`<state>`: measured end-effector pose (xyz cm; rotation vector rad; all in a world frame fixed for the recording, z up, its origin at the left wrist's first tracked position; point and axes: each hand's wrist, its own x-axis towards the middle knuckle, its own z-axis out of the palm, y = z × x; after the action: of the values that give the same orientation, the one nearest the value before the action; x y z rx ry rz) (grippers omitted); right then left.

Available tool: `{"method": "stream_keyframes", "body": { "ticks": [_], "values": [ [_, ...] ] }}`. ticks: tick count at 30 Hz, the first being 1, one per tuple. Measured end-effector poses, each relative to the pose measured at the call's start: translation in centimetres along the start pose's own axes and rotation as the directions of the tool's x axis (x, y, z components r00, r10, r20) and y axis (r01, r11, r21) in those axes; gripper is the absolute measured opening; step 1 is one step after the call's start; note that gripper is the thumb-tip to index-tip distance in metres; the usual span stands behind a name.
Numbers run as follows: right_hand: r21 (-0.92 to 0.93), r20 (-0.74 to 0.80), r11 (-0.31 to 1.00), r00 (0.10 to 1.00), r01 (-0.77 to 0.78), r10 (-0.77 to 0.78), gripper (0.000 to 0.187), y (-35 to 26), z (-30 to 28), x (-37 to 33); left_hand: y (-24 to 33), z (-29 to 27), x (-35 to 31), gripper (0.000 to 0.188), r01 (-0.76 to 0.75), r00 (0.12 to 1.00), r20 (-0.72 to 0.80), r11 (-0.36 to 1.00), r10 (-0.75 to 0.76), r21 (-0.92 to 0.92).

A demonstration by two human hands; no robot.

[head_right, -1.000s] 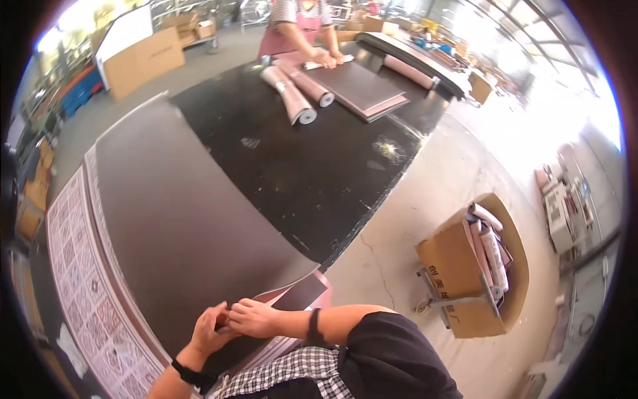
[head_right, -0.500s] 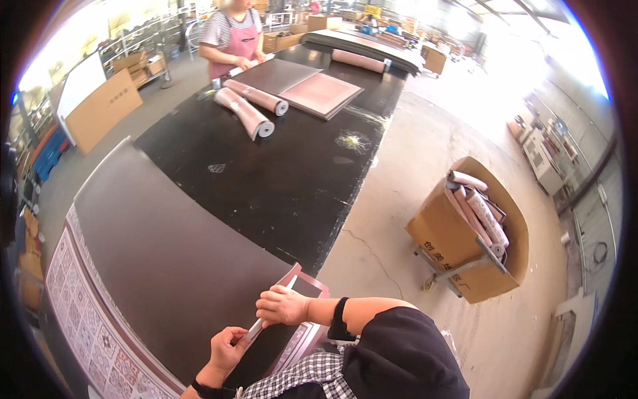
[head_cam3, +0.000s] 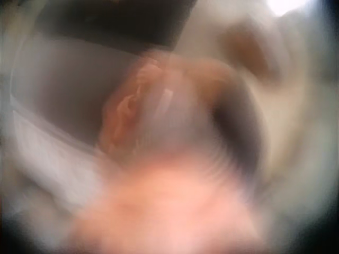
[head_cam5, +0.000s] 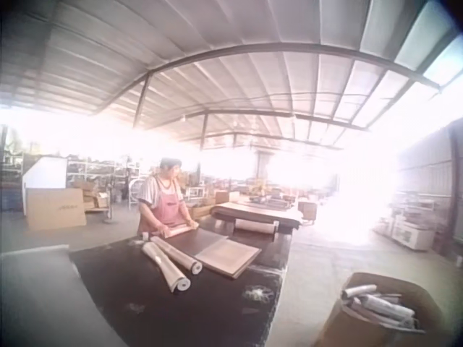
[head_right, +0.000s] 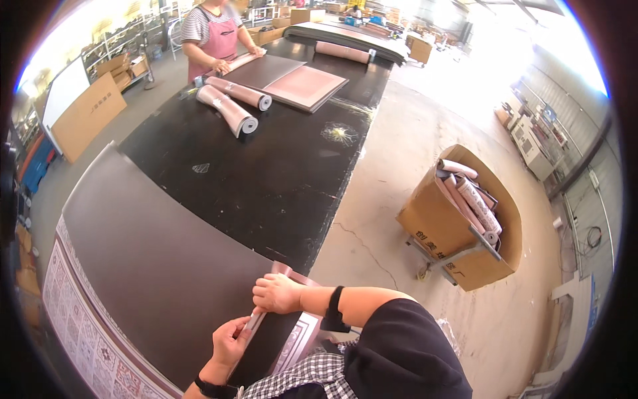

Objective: Rolling and securing thin flexible sheets into rolls and placing them into a box.

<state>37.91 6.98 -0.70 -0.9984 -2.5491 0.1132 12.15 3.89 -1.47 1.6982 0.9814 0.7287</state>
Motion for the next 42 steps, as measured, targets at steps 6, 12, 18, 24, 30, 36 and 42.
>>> {"method": "stream_keyframes", "body": {
  "ticks": [6,12,18,24,30,36,42],
  "values": [
    [0.036,0.200,0.991,0.972,-0.131,0.121,0.035,-2.3,0.7,0.2,0.8,-0.4,-0.6,0.029,-0.309,0.949,0.037,0.894,0.315,0.323],
    [-0.007,0.215,0.998,0.974,-0.068,0.068,0.037,-1.5,-0.3,-0.3,1.4,1.2,0.9,0.021,-0.266,0.962,0.028,0.909,0.272,0.320],
    [-0.041,0.240,0.997,0.968,-0.071,0.079,0.037,0.3,-1.5,0.5,1.5,1.0,1.3,0.025,-0.260,0.964,0.002,0.941,0.265,0.217],
    [-0.052,0.437,0.972,0.870,-0.228,0.228,0.048,1.3,-2.9,0.2,1.4,1.2,1.3,0.024,-0.308,0.946,-0.032,0.923,0.324,0.230],
    [-0.032,0.471,0.955,0.838,-0.296,0.276,0.041,1.2,-2.8,0.3,2.4,1.1,1.7,0.021,-0.385,0.885,-0.059,0.797,0.462,0.465],
    [-0.023,-0.032,0.984,0.984,-0.175,0.174,0.029,-1.3,2.2,1.7,1.9,1.4,1.5,0.011,-0.246,0.920,-0.100,0.755,0.380,0.607],
    [0.100,0.014,0.966,0.972,-0.237,0.237,0.024,-2.3,2.1,2.3,1.2,1.0,-4.2,0.014,0.067,0.957,-0.219,0.591,0.188,0.804]
  ]
}}
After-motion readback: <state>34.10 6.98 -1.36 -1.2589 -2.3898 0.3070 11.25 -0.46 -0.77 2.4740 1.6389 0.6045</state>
